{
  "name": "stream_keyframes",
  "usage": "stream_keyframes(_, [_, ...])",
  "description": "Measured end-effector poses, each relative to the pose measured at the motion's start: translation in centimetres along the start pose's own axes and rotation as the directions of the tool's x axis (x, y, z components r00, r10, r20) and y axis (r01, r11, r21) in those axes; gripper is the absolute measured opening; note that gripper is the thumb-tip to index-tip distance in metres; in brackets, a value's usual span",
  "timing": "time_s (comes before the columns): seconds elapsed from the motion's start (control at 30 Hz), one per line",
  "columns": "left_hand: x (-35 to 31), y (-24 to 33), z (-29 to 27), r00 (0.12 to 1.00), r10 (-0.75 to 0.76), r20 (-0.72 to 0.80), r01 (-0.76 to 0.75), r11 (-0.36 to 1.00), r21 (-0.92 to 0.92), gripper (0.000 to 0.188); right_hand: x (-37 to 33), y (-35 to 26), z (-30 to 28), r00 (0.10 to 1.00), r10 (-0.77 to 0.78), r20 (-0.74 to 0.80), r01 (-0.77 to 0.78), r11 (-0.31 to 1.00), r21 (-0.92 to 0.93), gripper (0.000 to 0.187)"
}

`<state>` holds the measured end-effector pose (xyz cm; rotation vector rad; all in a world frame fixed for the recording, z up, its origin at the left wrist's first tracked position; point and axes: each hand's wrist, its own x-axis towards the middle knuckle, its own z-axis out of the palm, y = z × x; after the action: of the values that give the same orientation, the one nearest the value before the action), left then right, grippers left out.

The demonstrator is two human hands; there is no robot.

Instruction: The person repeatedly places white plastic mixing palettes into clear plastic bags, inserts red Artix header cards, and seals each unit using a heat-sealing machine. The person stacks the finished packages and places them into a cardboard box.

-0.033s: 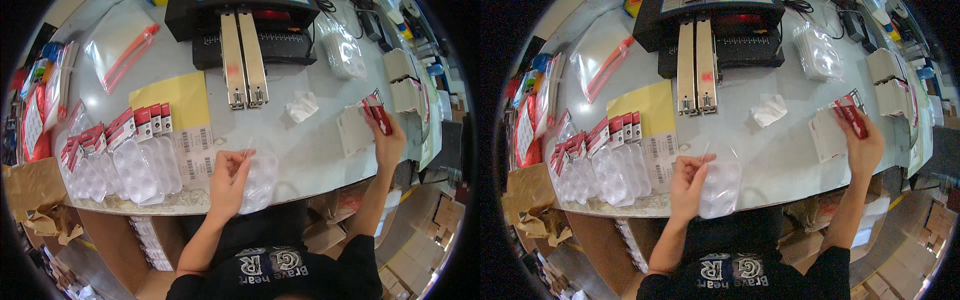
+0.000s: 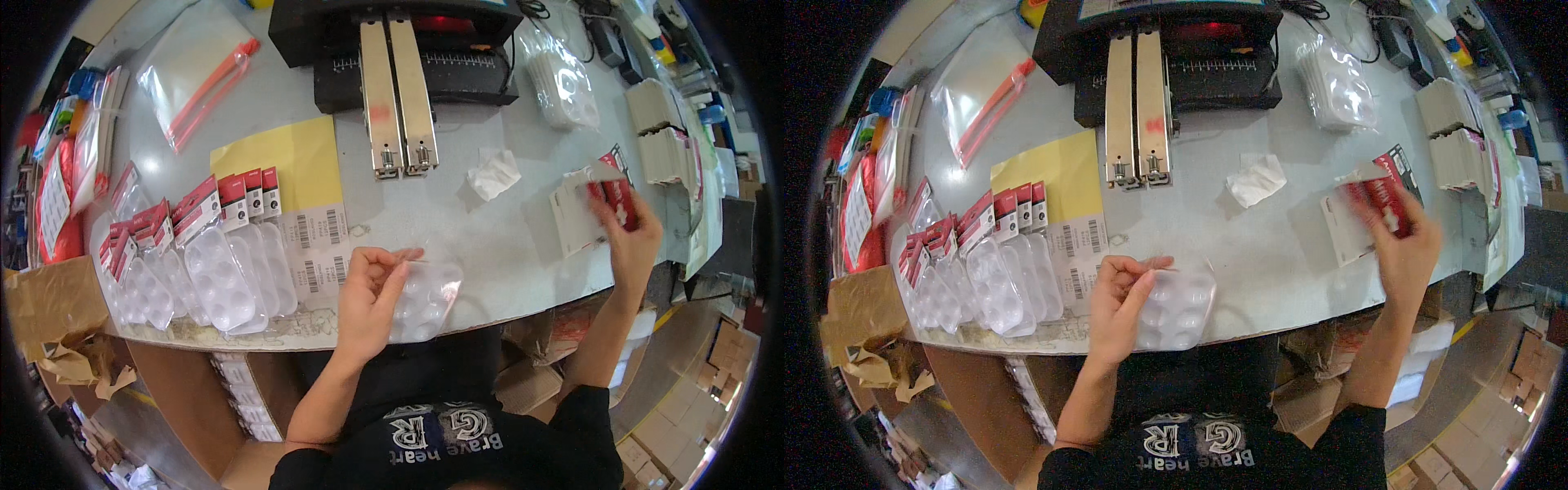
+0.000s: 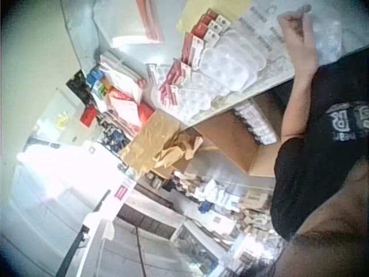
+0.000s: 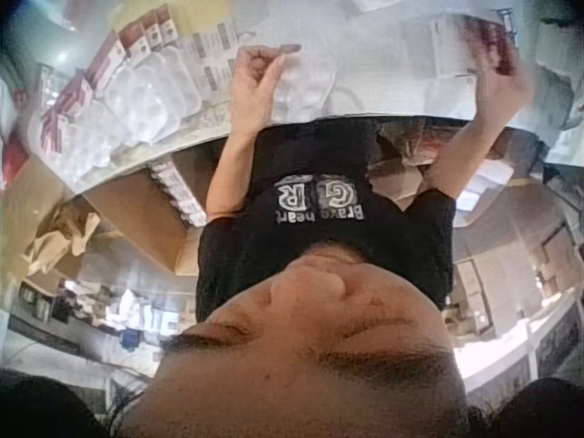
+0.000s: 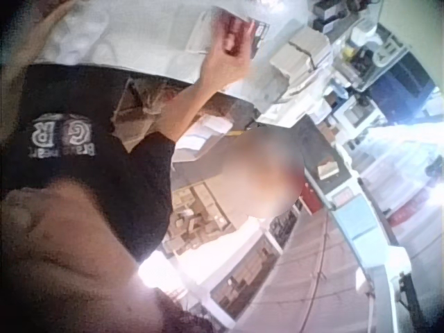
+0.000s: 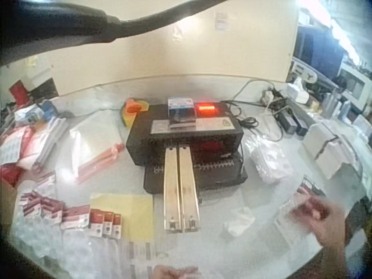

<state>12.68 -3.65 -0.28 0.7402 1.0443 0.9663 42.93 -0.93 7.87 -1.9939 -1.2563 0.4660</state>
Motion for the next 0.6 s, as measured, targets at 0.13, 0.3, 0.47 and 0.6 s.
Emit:
stream_keyframes(0.13, [-1.2, 2.5, 0.3, 0.996, -0.086, 0.014, 0.085, 0.996, 0.033, 0.01, -3.4, -4.0, 4.5, 0.815, -0.119, 0.567, -0.028, 0.969, 0.245, 0.039])
stream_keyframes(0.3, [-1.7, 2.8, 0.5, 0.998, -0.048, 0.033, 0.047, 0.998, 0.035, 0.016, -3.7, -6.3, 8.6, 0.681, -0.025, 0.732, -0.181, 0.962, 0.202, 0.03])
stream_keyframes(0.47, [-2.0, 2.7, 0.4, 0.999, -0.012, -0.042, 0.016, 0.994, 0.11, 0.016, -4.1, -6.9, 9.0, 0.675, -0.069, 0.734, -0.109, 0.975, 0.192, 0.028])
stream_keyframes(0.6, [-2.2, 2.5, 0.6, 0.997, 0.011, -0.079, 0.01, 0.965, 0.262, 0.015, -4.0, -7.0, 8.9, 0.64, -0.157, 0.752, 0.036, 0.984, 0.175, 0.029])
